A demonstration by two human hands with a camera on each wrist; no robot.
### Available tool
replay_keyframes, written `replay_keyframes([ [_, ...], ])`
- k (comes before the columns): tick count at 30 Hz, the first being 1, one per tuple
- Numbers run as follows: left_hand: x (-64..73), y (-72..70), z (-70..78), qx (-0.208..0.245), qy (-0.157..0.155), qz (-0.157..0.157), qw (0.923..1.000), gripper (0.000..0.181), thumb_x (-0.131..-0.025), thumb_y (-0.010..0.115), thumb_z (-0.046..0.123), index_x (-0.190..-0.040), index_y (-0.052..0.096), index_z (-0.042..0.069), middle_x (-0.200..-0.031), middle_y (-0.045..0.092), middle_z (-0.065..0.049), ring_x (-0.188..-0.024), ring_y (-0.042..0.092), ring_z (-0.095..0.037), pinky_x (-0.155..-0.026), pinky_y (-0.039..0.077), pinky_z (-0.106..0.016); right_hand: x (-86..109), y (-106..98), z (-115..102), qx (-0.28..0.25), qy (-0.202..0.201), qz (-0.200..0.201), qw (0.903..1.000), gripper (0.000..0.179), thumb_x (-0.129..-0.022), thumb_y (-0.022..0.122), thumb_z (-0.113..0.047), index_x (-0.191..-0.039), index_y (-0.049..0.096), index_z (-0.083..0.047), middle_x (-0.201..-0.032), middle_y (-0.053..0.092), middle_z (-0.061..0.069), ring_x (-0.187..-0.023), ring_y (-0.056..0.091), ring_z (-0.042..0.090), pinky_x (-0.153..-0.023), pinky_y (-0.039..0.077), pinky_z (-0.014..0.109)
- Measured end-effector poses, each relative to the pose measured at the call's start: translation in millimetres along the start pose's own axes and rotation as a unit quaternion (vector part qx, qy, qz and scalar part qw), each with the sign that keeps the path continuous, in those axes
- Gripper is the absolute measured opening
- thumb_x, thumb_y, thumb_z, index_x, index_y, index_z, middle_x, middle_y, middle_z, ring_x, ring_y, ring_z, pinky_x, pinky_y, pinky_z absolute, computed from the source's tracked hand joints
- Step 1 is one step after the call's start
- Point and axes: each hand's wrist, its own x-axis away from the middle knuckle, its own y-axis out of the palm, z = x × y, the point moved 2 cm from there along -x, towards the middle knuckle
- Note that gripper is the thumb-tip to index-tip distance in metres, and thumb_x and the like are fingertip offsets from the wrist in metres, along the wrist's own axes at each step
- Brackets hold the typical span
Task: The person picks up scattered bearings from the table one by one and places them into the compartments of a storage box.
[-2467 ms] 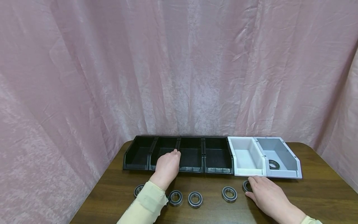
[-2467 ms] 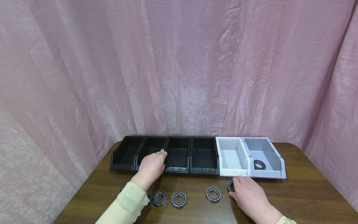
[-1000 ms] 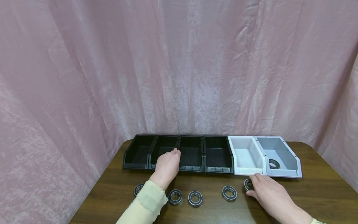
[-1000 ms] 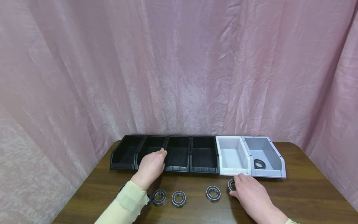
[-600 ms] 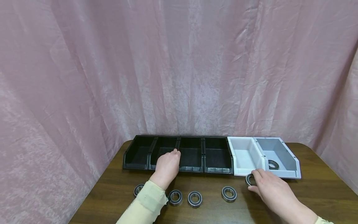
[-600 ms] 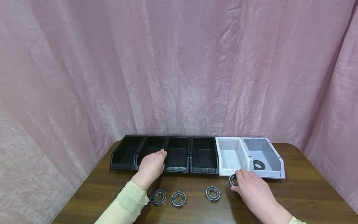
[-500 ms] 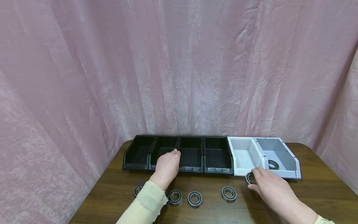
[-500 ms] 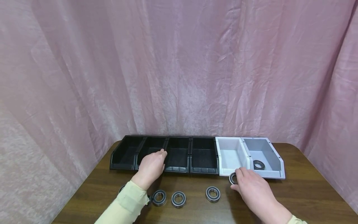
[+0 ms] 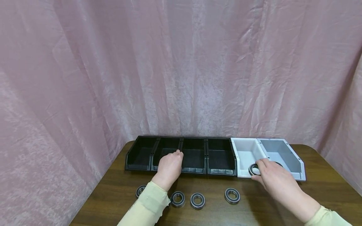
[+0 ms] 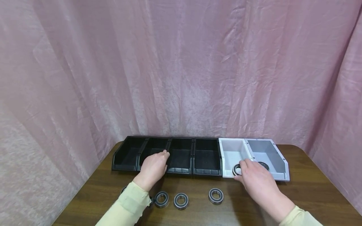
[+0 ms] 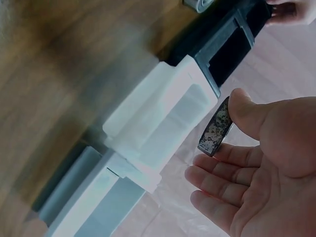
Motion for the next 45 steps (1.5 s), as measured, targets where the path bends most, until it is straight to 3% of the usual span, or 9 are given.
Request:
replay_keyframes([
  [6, -0.2, -1.8, -1.1, 0.003, 0.003, 0.007, 1.0000, 0.031, -0.092, 0.090, 0.006, -0.122, 0.082, 0.004, -0.128, 0.079, -0.016, -0.093, 0.081, -0.029, -0.077, 0.068, -0.041, -9.8, -2, 5, -0.004, 0.007, 0.008, 0.9999, 0.047, -0.083, 0.096, -0.027, -0.099, 0.061, -0.001, -0.090, 0.060, 0.006, -0.071, 0.061, 0.031, -0.062, 0.054, 0.050],
  [15, 0.3, -3.5, 0.3, 0.005, 0.009, 0.012, 0.9999, 0.028, -0.090, 0.091, 0.004, -0.117, 0.082, 0.003, -0.125, 0.080, -0.016, -0.089, 0.080, -0.029, -0.074, 0.068, -0.040, -22.5, 2, 9, -0.006, 0.011, -0.001, 0.9999, 0.046, -0.085, 0.095, -0.027, -0.093, 0.057, -0.002, -0.084, 0.055, 0.005, -0.065, 0.055, 0.029, -0.057, 0.051, 0.048],
  [22, 0.2, -3.6, 0.4, 0.001, 0.009, 0.009, 0.9999, 0.028, -0.091, 0.090, 0.005, -0.118, 0.082, 0.003, -0.126, 0.080, -0.016, -0.089, 0.080, -0.029, -0.074, 0.068, -0.040, -32.4, 8, 14, 0.002, 0.005, -0.011, 0.9999, 0.046, -0.087, 0.094, -0.026, -0.093, 0.056, -0.001, -0.083, 0.052, 0.006, -0.065, 0.053, 0.030, -0.059, 0.053, 0.050],
  [30, -0.4, -2.3, 0.3, -0.001, 0.007, 0.006, 1.0000, 0.030, -0.091, 0.090, 0.006, -0.120, 0.082, 0.004, -0.127, 0.080, -0.015, -0.090, 0.080, -0.028, -0.075, 0.068, -0.040, -44.0, 20, 24, -0.002, 0.039, -0.061, 0.9974, 0.043, -0.092, 0.092, -0.027, -0.096, 0.059, 0.002, -0.084, 0.054, 0.008, -0.067, 0.053, 0.029, -0.060, 0.053, 0.049],
  [45, -0.6, -1.8, -0.3, 0.004, 0.002, 0.001, 1.0000, 0.032, -0.091, 0.091, 0.007, -0.121, 0.082, 0.004, -0.129, 0.079, -0.015, -0.091, 0.080, -0.028, -0.075, 0.068, -0.040, -54.0, 41, 30, 0.003, 0.036, -0.064, 0.9973, 0.041, -0.091, 0.092, -0.023, -0.091, 0.060, 0.002, -0.081, 0.054, 0.010, -0.068, 0.058, 0.033, -0.065, 0.056, 0.053],
])
